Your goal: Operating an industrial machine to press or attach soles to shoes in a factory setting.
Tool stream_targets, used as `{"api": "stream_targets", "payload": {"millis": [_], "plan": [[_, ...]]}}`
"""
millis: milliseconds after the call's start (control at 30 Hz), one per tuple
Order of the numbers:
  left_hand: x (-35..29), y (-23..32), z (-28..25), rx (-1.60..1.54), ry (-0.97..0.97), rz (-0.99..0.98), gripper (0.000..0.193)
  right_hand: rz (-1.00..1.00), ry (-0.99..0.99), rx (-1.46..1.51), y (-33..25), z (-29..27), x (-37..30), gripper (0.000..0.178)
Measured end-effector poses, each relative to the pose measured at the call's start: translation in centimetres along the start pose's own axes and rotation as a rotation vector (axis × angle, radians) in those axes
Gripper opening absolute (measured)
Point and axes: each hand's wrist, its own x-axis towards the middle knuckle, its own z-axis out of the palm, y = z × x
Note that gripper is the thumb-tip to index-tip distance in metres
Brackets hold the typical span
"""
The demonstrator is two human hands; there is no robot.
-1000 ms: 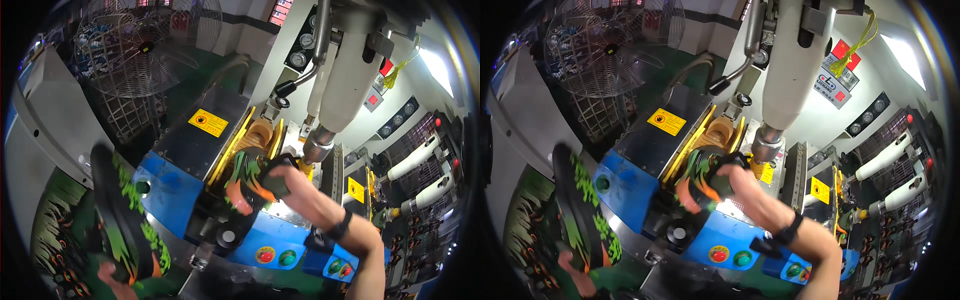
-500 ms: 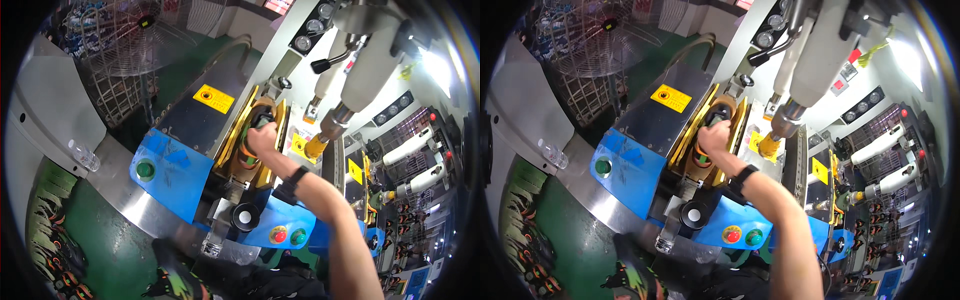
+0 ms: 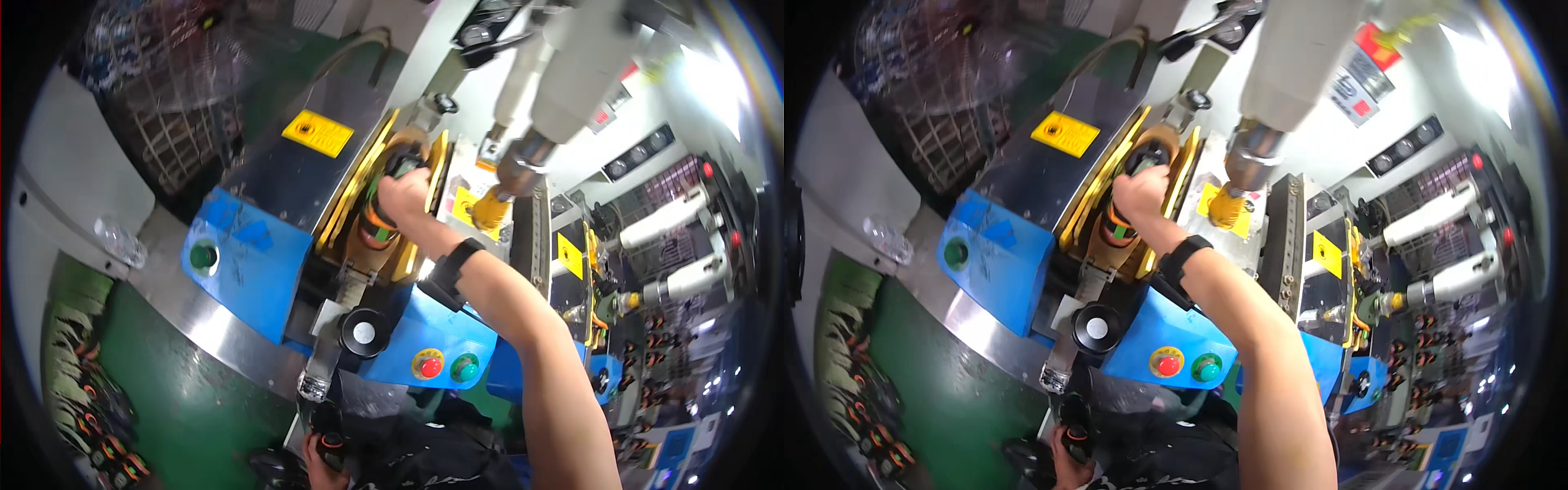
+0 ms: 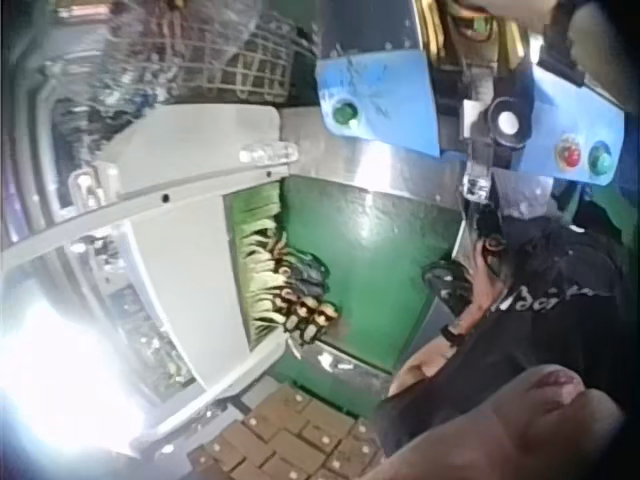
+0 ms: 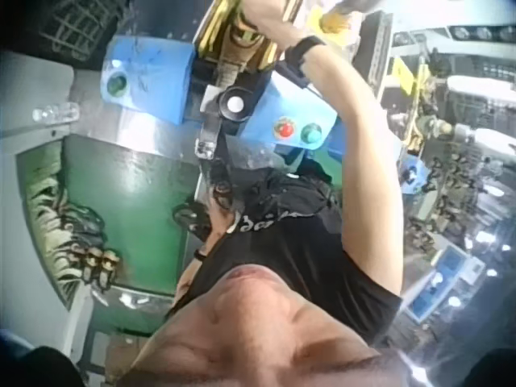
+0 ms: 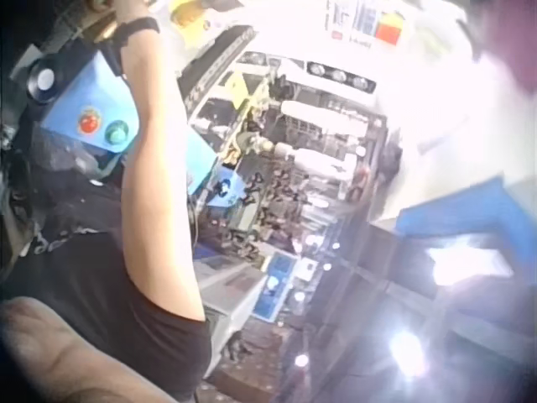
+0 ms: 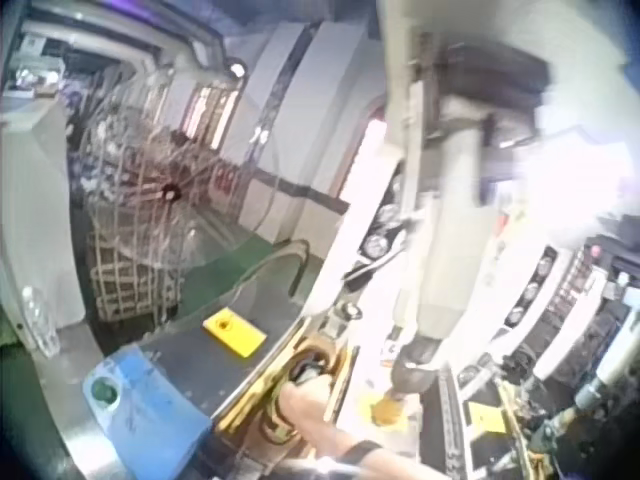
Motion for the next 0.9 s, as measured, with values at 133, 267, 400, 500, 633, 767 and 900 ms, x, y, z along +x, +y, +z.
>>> {"api": "stream_targets", "payload": {"millis": [133,267,400,500,633,767,900], "plan": [[0.4,0.3,-0.1,-0.079,0.021,0.018,0.066,0.124,-0.37,0.193,-2.8,-5.1,-2.3,0.071],[-0.9,-1.2,-1.7,0.106,0.08,-0.091,0.093,-0.743,-0.239,0.092,-1.8,-13.7,-13.0,0.076],[0.2,1.5,-2.4,-0.036,0.021,-0.312,0.094,-0.94,-0.232,-0.076,7.2,-24.8,-23.3,0.085],[2.1,2.2,-1.3,-0.236,0.068,-0.155,0.076,-0.792,-0.551,-0.365,17.9,-25.3,-26.3,0.088],[-1.4,7.4,-1.8,-0.889,0.161,-0.443,0.061,-0.548,-0.661,-0.006,14.8,-28.8,-28.9,0.083],[-8.4,6.5,0.9,-1.053,0.216,-0.441,0.054,-0.68,-0.611,0.426,20.2,-30.0,-33.4,0.07],[-16.7,10.6,2.3,-1.118,0.431,-0.444,0.057,-0.438,-0.863,0.473,29.9,-27.7,-39.0,0.045]]}}
